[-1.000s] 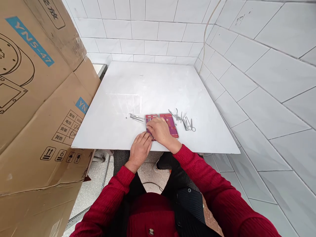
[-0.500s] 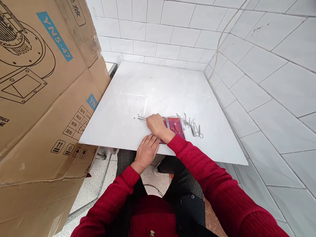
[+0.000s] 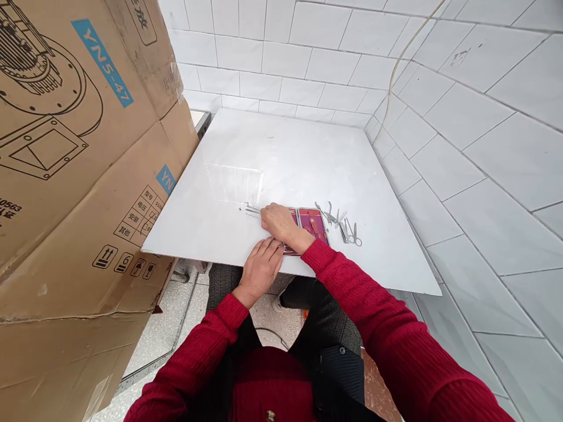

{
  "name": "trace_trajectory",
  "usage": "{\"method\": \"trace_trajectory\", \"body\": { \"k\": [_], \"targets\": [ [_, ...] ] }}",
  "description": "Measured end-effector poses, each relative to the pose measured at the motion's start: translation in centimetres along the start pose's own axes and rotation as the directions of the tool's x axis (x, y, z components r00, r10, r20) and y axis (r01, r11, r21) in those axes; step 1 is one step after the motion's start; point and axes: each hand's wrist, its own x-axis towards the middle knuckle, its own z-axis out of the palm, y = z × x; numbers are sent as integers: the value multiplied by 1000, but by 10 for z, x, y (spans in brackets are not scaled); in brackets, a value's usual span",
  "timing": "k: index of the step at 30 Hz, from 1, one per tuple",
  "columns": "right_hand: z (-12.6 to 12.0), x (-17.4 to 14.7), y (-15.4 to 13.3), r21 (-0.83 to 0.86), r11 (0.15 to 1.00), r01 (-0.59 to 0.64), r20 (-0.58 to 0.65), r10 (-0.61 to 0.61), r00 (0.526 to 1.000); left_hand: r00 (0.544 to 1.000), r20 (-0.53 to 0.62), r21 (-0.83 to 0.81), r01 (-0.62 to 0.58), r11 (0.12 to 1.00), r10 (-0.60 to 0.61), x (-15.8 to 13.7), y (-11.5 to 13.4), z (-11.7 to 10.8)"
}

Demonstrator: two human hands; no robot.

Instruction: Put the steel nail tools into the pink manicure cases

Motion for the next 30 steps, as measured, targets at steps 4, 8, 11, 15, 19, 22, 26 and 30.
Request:
{"method": "trace_trajectory", "body": {
  "k": [4,8,11,15,19,22,26,30],
  "targets": [
    [-6,-3,9,142,988,-66,-76,78,994,1000,-1,3,-11,1000,11,0,0,0],
    [1,-9,33,466,873,-147,-119,226,967,1000,13,18,3,1000,-3,3,1,-4],
    [17,-18,50,730,666,-154,-110,337,935,998,52,30,31,999,-32,8,-1,-11],
    [34,-33,66,903,415,-113,-88,434,896,990,137,11,26,1000,-27,15,-9,-22],
    [34,-48,74,948,306,-87,-64,452,890,980,196,-16,-10,1000,13,20,-16,-28],
    [30,-54,77,961,248,-124,3,437,900,980,200,-11,-18,1000,20,20,-17,-28],
    [26,-52,76,973,203,-107,5,449,893,978,208,3,-17,1000,16,19,-15,-28],
    [24,-42,73,974,215,-74,-29,440,897,973,231,14,-3,1000,-1,20,-12,-30]
  ]
}}
